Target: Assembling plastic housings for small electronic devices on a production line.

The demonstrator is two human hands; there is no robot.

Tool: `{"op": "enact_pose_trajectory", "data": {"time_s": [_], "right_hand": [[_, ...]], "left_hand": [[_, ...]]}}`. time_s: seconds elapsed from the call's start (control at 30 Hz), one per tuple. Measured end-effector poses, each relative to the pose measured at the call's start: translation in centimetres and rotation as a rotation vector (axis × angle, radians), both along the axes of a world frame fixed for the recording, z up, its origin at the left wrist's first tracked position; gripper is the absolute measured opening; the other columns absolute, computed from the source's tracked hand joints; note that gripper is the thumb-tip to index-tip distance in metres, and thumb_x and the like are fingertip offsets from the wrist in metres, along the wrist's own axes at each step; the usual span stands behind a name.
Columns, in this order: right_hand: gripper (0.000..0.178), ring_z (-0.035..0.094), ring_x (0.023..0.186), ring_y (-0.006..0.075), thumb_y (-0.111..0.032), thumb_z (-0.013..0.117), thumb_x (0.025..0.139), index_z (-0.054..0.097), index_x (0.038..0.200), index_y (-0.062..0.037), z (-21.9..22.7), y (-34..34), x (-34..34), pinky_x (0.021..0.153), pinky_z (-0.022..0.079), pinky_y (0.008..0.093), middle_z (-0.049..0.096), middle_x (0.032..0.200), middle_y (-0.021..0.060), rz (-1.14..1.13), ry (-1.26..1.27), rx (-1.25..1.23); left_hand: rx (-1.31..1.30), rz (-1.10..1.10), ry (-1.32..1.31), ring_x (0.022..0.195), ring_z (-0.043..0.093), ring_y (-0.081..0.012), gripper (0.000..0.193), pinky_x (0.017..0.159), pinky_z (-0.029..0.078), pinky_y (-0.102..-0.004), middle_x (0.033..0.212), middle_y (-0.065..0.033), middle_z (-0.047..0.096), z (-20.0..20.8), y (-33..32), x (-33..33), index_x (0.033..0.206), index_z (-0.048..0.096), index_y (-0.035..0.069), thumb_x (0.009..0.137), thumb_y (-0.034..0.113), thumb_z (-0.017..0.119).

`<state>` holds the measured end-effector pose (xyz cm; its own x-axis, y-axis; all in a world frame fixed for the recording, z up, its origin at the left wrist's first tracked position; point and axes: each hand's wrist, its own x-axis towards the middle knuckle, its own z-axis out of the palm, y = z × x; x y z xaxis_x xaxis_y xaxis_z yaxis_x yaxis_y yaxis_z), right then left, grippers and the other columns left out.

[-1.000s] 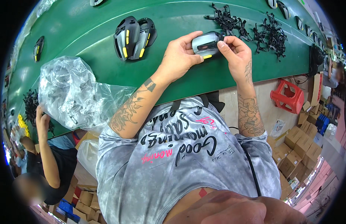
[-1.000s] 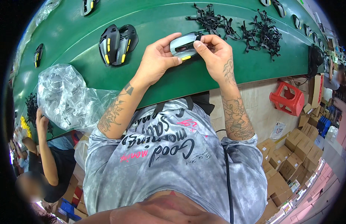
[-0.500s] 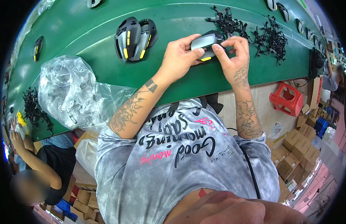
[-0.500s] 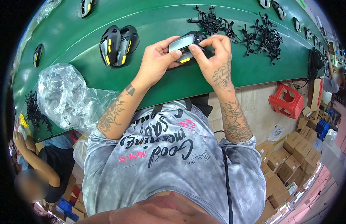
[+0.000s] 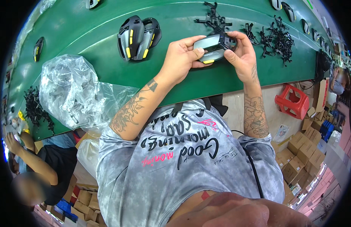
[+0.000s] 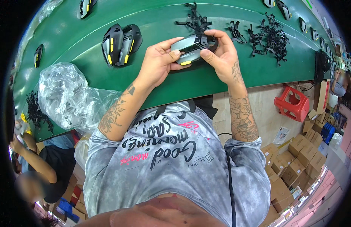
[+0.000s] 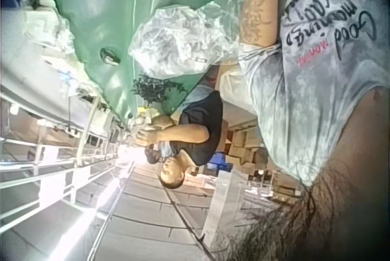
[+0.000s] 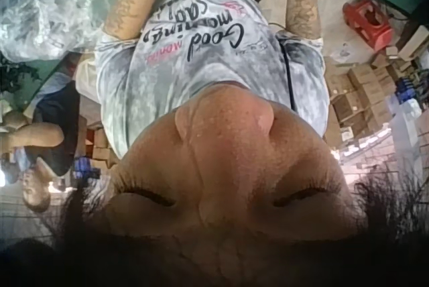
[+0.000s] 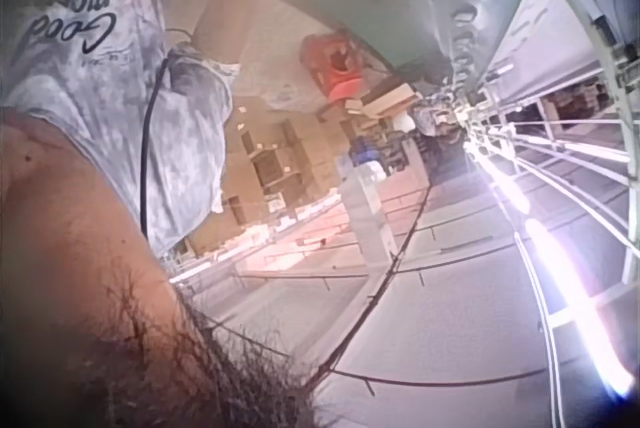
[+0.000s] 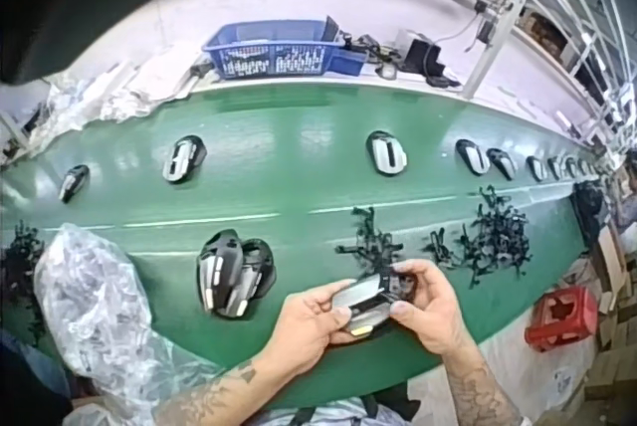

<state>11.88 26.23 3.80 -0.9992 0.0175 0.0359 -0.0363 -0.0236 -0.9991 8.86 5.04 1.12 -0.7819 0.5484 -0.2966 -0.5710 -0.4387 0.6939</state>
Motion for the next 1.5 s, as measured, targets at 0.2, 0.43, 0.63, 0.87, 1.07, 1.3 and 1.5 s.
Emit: {"op": "enact_pose_trajectory", "data": {"time_s": [0.2,0.43,0.63,0.87,1.07,1.3,1.5], "right_hand": [[0.058,0.057,0.118,0.0168,-0.012,0.081,0.09,0.051,0.137,0.0016,-0.4,-2.0,0.4,0.102,0.048,0.0322,0.059,0.127,0.0101,-0.086,0.062,-0.18],[0.042,0.064,0.088,0.0125,-0.009,0.081,0.084,0.061,0.119,0.0031,-0.4,-2.9,0.8,0.082,0.054,0.0266,0.067,0.1,0.0073,-0.297,-0.116,-0.217],[0.038,0.063,0.09,0.0121,-0.005,0.078,0.085,0.061,0.119,0.002,-0.1,-2.8,0.7,0.083,0.053,0.0261,0.066,0.102,0.0069,-0.213,-0.086,-0.3],[0.024,0.058,0.087,0.0079,-0.005,0.071,0.094,0.061,0.115,-0.0006,-1.1,5.6,3.3,0.078,0.049,0.0225,0.063,0.097,0.0023,-0.417,0.154,0.158],[0.01,0.06,0.071,0.012,-0.005,0.072,0.088,0.068,0.098,-0.0027,-3.0,4.0,3.7,0.068,0.05,0.0279,0.065,0.08,0.0025,-0.428,0.193,0.675],[0.016,0.061,0.07,0.0217,-0.008,0.075,0.083,0.069,0.098,-0.0047,-2.2,4.4,3.6,0.071,0.051,0.0354,0.065,0.081,0.0069,-0.433,0.089,0.641],[0.046,0.059,0.098,0.0239,-0.024,0.082,0.077,0.074,0.121,-0.017,-0.5,4.7,3.7,0.091,0.046,0.0397,0.063,0.104,0.0077,-0.051,0.378,1.081]], "left_hand": [[-0.044,-0.056,0.253,0.115,0.066,-0.0246,0.067,0.1,0.059,-0.0383,0.133,-0.015,0.058,-0.1,0.1,-0.1,0.145,0.042,-0.004,0.087,0.0,0.075],[-0.65,0.081,0.933,0.112,0.062,-0.0345,0.078,0.094,0.054,-0.0402,0.121,-0.0173,0.058,1.0,1.1,1.4,0.138,0.053,0.004,0.067,0.004,0.084],[-0.744,0.249,1.077,0.108,0.062,-0.0342,0.072,0.094,0.054,-0.0405,0.116,-0.0173,0.057,1.2,0.6,1.6,0.135,0.057,0.004,0.067,0.008,0.081],[-1.337,0.199,1.103,0.088,0.066,-0.0392,0.059,0.082,0.054,-0.0469,0.091,-0.0216,0.066,9.0,-4.3,-4.3,0.11,0.07,-0.003,0.077,0.045,0.077],[-1.823,0.228,0.78,0.103,0.07,-0.0451,0.072,0.09,0.054,-0.049,0.103,-0.0365,0.069,9.9,-9.7,-14.1,0.101,0.073,-0.012,0.093,0.058,0.061],[-1.884,-0.079,0.562,0.082,0.07,-0.0407,0.08,0.079,0.053,-0.049,0.081,-0.0254,0.07,8.4,-14.2,-5.1,0.098,0.072,-0.01,0.086,0.069,0.068],[-1.494,0.046,0.466,0.085,0.068,-0.0283,0.054,0.082,0.054,-0.0384,0.089,-0.0184,0.07,6.0,-14.2,-1.9,0.102,0.07,-0.006,0.08,0.042,0.082]]}}
